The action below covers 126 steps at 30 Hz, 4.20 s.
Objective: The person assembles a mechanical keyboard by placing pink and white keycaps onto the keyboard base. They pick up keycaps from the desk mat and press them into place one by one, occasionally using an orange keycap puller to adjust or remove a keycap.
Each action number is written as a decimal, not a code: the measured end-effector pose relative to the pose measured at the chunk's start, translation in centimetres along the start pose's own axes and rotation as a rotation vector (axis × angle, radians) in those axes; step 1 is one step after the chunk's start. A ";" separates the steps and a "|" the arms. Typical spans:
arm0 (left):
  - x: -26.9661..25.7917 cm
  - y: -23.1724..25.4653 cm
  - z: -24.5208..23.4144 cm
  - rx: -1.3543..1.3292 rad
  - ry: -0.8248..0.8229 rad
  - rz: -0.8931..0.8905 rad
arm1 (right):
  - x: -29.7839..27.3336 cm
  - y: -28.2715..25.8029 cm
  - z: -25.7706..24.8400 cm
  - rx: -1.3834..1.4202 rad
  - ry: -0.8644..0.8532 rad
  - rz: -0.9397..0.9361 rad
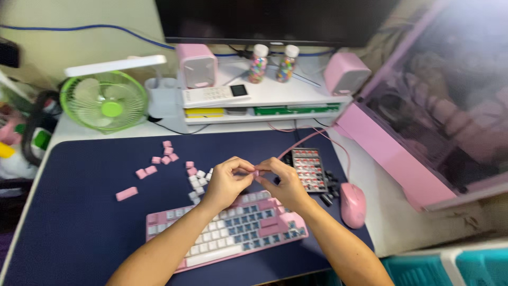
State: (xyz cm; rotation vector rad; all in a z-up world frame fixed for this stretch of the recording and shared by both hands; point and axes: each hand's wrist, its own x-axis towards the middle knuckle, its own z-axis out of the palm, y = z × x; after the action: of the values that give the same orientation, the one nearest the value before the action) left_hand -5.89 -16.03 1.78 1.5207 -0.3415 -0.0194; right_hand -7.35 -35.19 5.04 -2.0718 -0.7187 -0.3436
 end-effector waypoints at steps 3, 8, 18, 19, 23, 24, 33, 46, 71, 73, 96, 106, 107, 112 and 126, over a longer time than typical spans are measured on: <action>0.0 -0.4 2.5 0.019 -0.006 -0.002 | -1.9 0.0 -1.8 0.009 0.006 0.087; -0.1 -0.9 5.8 0.018 -0.072 -0.116 | -4.9 0.5 -3.8 -0.049 0.031 -0.003; -0.4 -2.1 7.3 -0.161 -0.125 -0.259 | -8.0 1.2 -4.7 -0.022 -0.006 0.074; -0.6 -2.0 7.3 -0.074 -0.132 -0.201 | -8.1 1.2 -4.8 -0.031 -0.010 0.061; -1.0 -1.0 7.2 0.180 -0.184 -0.103 | -8.0 1.3 -4.9 -0.082 -0.018 0.004; -1.1 -0.8 7.2 0.221 -0.203 -0.112 | -7.9 1.5 -4.9 -0.097 -0.018 -0.010; -1.6 -1.4 7.8 0.525 -0.169 0.153 | -7.8 3.1 -6.2 -0.126 -0.100 0.013; -1.3 -1.5 9.1 0.696 -0.240 0.268 | -7.5 5.1 -7.0 -0.024 -0.278 0.201; -0.9 -1.5 10.1 0.747 -0.239 0.216 | -8.0 7.9 -6.3 0.245 -0.281 0.477; -0.9 -1.7 10.2 0.756 -0.235 0.225 | -7.9 7.8 -6.3 0.223 -0.273 0.466; 0.1 -1.3 9.3 0.876 -0.401 0.292 | -7.4 7.9 -5.4 0.134 -0.272 0.545; 0.0 0.3 6.4 0.786 -0.282 0.225 | -7.2 6.1 -6.1 0.076 -0.209 0.495; -0.1 0.5 6.3 0.802 -0.302 0.211 | -7.2 5.9 -6.0 0.060 -0.183 0.470; -0.7 0.2 6.1 0.824 -0.299 0.233 | -7.4 4.5 -5.2 -0.053 -0.129 0.311; -1.5 0.2 4.5 0.794 -0.210 0.307 | -7.5 3.2 -3.7 -0.183 -0.204 0.202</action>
State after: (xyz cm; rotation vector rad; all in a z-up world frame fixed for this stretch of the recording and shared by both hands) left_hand -8.36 -20.06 1.76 2.2380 -0.8150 0.2245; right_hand -11.26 -42.31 1.34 -2.3550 -0.6082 -0.0866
